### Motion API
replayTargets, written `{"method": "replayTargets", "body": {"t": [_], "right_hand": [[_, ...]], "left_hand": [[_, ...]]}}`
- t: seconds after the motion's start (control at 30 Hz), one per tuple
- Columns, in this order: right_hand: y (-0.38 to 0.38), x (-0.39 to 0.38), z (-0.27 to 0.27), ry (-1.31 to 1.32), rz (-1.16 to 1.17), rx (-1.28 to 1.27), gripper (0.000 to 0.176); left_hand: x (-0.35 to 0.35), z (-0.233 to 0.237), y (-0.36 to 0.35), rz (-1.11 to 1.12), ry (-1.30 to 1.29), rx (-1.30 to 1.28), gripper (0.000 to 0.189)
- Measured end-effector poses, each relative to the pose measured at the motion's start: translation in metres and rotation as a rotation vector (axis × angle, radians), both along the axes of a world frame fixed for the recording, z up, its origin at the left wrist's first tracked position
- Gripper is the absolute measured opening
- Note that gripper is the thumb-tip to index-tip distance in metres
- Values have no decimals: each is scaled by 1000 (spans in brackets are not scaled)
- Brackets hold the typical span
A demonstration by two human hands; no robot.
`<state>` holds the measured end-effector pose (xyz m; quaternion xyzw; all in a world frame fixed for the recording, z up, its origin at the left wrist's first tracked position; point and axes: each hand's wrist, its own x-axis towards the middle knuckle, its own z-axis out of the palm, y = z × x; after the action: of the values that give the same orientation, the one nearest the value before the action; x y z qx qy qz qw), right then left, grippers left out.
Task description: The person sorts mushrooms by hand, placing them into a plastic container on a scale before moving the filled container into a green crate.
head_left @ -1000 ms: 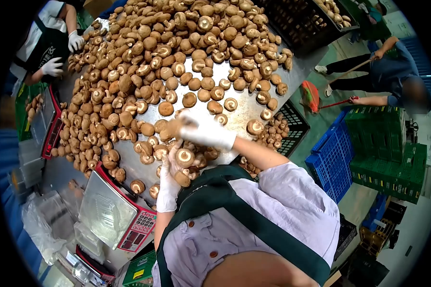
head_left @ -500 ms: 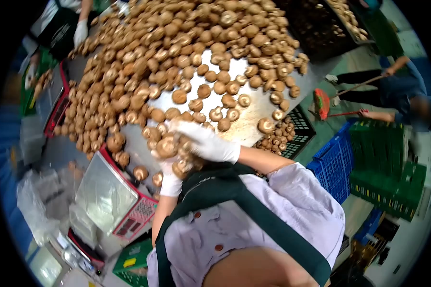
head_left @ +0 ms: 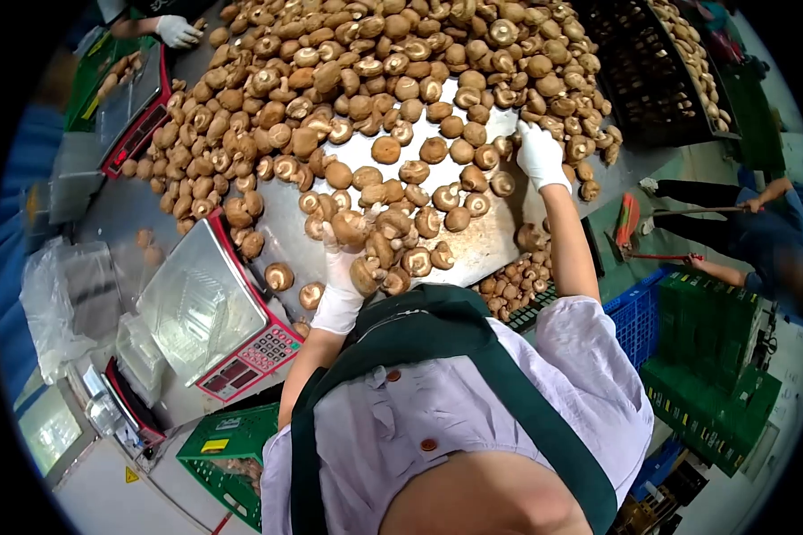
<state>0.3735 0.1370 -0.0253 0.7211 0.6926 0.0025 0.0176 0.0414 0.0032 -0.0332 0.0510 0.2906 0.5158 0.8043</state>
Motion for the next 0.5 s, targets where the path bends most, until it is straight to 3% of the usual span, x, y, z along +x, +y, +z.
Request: {"method": "replayTargets", "body": {"t": [0.13, 0.27, 0.3, 0.4, 0.47, 0.5], "right_hand": [[9, 19, -10, 35, 121, 10, 32], [24, 25, -15, 71, 134, 45, 22], [26, 24, -15, 63, 120, 37, 20], [25, 13, 2, 148, 48, 56, 29], [22, 1, 33, 411, -161, -79, 39], [22, 2, 29, 674, -222, -48, 43]], "left_hand": [[1, 4, 0, -11, -108, -88, 81], [-1, 8, -2, -38, -37, -86, 79], [-3, 7, -1, -42, -138, -99, 77], [-4, 10, -2, -8, -162, -166, 74], [-4, 10, -1, 17, -178, -204, 73], [-4, 10, -2, 15, -160, -189, 73]]}}
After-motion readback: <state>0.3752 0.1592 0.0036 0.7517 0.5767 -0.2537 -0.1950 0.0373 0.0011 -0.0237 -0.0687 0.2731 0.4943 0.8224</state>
